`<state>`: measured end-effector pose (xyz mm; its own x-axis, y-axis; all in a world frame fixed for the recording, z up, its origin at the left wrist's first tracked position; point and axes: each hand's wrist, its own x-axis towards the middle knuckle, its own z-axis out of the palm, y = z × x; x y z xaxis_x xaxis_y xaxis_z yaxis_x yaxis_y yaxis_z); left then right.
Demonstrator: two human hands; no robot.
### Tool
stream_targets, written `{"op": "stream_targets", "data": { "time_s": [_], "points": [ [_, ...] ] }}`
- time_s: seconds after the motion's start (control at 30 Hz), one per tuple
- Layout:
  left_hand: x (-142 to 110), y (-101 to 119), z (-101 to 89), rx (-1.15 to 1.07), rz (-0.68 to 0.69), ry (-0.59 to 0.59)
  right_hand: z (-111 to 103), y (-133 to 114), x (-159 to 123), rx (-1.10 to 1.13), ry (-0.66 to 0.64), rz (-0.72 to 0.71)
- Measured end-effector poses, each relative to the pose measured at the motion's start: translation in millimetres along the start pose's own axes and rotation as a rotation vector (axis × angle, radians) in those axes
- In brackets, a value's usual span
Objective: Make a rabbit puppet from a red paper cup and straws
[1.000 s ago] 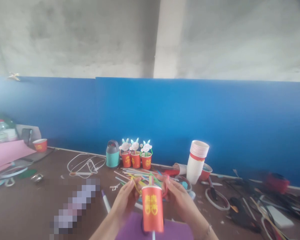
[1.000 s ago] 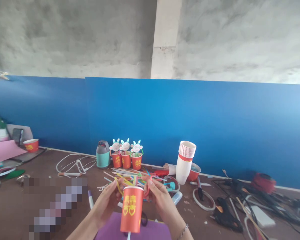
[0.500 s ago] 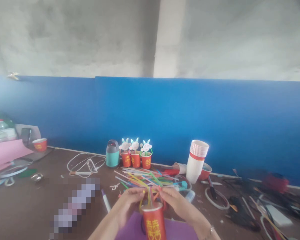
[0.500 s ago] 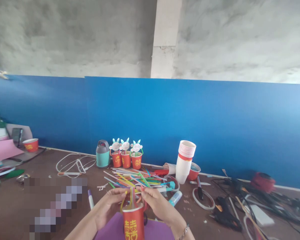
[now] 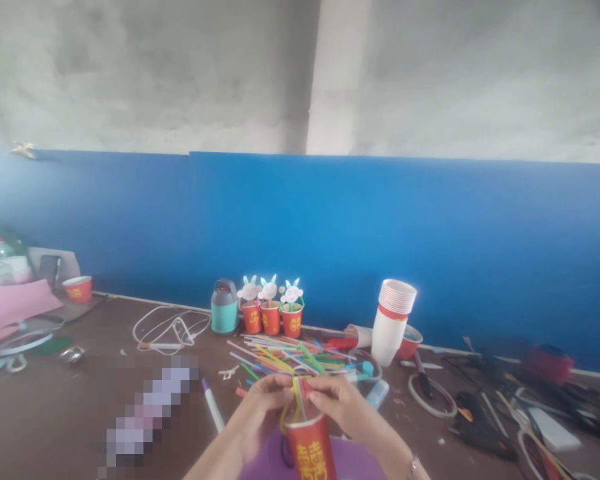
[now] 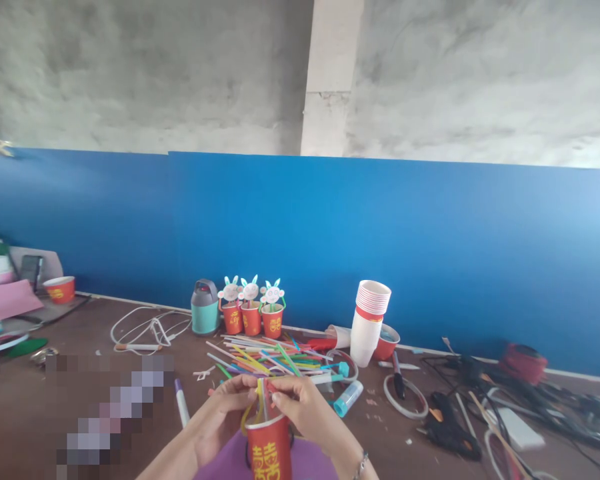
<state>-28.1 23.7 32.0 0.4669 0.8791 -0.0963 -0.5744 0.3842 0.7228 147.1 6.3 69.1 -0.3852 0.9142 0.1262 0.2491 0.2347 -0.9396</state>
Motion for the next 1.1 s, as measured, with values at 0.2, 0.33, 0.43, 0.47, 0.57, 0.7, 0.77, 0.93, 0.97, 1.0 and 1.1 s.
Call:
{"op": "stream_targets", "data": {
  "time_s": [0.2,0.33,0.43,0.47,0.57,0.7,0.77,0.93,0.97,1.0,1.1],
  "points": [
    [4.0,-3.3,-2.1,0.058,0.052,0.033,8.1,13.1,6.1,0.201,0.063,0.069],
    [5.4,-0.2,-0.1,0.202,0.063,0.081,9.5,21.4,9.9,0.225,0.107,0.096],
    [6.0,12.4,-3.2,0.247,0.022,0.154,3.5,22.1,10.8,0.198,0.183,0.102],
    [6.5,19.0,-6.4,0.261,-0.004,0.195,-0.4,21.9,10.6,0.192,0.219,0.116],
    [9.9,42.7,-22.9,0.316,-0.042,0.203,-16.6,23.5,7.5,0.007,0.287,0.195],
    [14.5,68.5,-50.1,0.399,-0.043,0.298,-36.4,30.7,-5.1,-0.444,0.199,0.294],
    [14.1,74.9,-60.1,0.435,-0.071,0.307,-39.7,34.2,-12.4,-0.516,0.142,0.36],
    [9.2,76.9,-73.7,0.555,-0.146,0.306,-31.5,41.7,-16.7,-0.642,0.065,0.47],
    [9.2,76.3,-76.0,0.584,-0.146,0.314,-29.0,43.7,-15.4,-0.653,0.061,0.468],
    [9.9,75.9,-78.4,0.613,-0.136,0.328,-26.7,46.0,-14.0,-0.662,0.059,0.464],
    [14.5,76.1,-85.8,0.718,-0.068,0.395,-22.4,50.7,-14.0,-0.689,0.058,0.458]
  ]
}}
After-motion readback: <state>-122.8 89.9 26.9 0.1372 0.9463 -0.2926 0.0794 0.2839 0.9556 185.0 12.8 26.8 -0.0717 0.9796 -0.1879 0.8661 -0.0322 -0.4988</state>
